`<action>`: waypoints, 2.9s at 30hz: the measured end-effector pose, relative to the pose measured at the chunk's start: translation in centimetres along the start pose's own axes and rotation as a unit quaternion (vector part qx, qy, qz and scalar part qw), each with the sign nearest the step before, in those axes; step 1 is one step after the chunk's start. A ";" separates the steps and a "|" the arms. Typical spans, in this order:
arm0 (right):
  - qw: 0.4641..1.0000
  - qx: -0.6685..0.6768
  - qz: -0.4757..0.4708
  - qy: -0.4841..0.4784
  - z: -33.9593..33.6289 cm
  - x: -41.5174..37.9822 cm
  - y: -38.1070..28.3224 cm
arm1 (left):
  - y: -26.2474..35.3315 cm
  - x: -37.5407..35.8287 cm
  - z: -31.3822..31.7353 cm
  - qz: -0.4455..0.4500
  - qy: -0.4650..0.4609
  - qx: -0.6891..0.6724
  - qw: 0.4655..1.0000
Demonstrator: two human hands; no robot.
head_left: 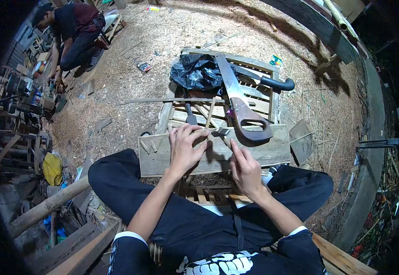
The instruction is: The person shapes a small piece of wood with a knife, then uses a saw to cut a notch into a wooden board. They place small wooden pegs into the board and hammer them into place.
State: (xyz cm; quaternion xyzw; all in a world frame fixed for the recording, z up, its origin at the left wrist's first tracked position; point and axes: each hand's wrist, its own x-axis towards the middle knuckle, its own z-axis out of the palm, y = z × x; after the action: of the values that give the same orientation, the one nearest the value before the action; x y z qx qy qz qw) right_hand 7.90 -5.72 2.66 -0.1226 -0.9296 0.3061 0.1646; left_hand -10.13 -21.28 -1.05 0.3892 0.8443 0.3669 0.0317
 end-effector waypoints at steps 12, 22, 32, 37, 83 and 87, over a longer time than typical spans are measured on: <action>0.999 -0.015 -0.020 0.024 0.6 -0.1 0.1 | 0.4 0.3 -0.3 0.000 -0.008 -0.012 1.000; 0.999 -0.031 -0.021 0.017 0.7 0.0 -0.1 | 0.1 0.4 0.0 0.007 -0.001 -0.004 1.000; 0.999 -0.014 -0.013 0.031 0.1 0.3 -0.6 | 0.2 0.3 -0.2 0.008 0.000 -0.006 1.000; 0.998 -0.058 -0.008 -0.037 0.2 0.1 -0.5 | 0.1 0.4 0.1 0.016 0.007 -0.007 1.000; 0.998 -0.043 0.002 -0.043 0.2 0.2 -1.0 | 0.1 0.3 0.1 0.015 0.000 0.002 1.000; 0.999 0.019 -0.011 0.048 -0.2 0.3 -1.3 | 0.3 0.4 -0.3 0.003 -0.014 0.003 1.000</action>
State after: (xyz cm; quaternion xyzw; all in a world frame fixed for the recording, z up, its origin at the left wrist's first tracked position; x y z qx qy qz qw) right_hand 7.50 -6.50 3.64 -0.1241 -0.9159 0.3160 0.2142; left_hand -10.30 -21.09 -0.52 0.3972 0.8436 0.3588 0.0413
